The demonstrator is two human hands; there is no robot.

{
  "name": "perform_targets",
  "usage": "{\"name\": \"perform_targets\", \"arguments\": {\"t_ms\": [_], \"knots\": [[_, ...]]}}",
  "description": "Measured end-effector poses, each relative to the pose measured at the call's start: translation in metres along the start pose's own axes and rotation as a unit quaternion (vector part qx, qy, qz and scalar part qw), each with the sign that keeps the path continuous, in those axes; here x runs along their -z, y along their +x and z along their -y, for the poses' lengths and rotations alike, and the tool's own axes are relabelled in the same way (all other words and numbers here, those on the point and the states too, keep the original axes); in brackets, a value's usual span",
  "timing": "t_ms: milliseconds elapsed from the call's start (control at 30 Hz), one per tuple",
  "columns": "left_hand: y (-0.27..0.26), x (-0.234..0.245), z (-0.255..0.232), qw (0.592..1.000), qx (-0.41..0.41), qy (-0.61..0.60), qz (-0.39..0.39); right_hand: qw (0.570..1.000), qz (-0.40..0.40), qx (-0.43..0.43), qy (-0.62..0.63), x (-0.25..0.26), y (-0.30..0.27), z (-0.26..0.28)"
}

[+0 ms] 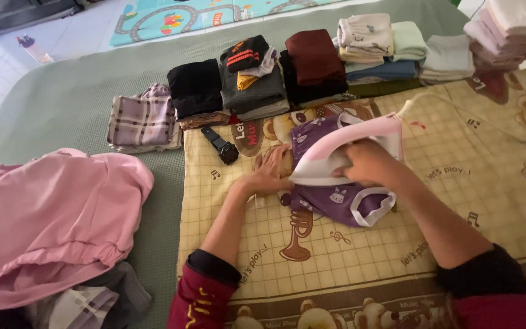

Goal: The person is ironing a small purple garment on a mat placed on a mattress on the floor.

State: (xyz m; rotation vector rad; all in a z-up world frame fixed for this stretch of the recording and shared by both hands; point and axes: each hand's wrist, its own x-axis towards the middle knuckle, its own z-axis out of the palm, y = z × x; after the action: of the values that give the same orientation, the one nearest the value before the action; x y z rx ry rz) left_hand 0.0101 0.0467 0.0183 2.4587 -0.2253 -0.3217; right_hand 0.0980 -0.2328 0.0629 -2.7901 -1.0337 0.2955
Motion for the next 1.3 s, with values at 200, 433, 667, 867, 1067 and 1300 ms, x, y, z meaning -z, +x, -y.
{"name": "perform_targets", "arguments": {"t_ms": [200, 433, 667, 867, 1067, 1300], "knots": [[-0.008, 0.009, -0.016, 1.0, 0.02, -0.006, -0.007, 0.991, -0.055, -0.104, -0.063, 0.0, 0.013, -0.058], [0.021, -0.008, 0.027, 0.997, -0.033, 0.029, -0.058, 0.991, -0.086, -0.089, -0.046, -0.012, 0.009, -0.08], [0.011, -0.006, 0.016, 0.987, -0.056, 0.087, -0.124, 0.993, -0.109, 0.026, -0.044, -0.032, -0.009, -0.02], [0.006, -0.002, 0.01, 0.983, -0.076, 0.102, -0.132, 0.986, -0.113, -0.119, -0.028, -0.013, -0.006, -0.067], [-0.003, 0.004, -0.004, 0.982, -0.057, 0.11, -0.143, 0.978, -0.151, -0.119, -0.085, -0.021, 0.0, -0.081], [0.008, -0.004, 0.005, 0.976, -0.042, 0.157, -0.143, 0.99, -0.132, 0.032, -0.023, -0.022, -0.013, -0.005]]}}
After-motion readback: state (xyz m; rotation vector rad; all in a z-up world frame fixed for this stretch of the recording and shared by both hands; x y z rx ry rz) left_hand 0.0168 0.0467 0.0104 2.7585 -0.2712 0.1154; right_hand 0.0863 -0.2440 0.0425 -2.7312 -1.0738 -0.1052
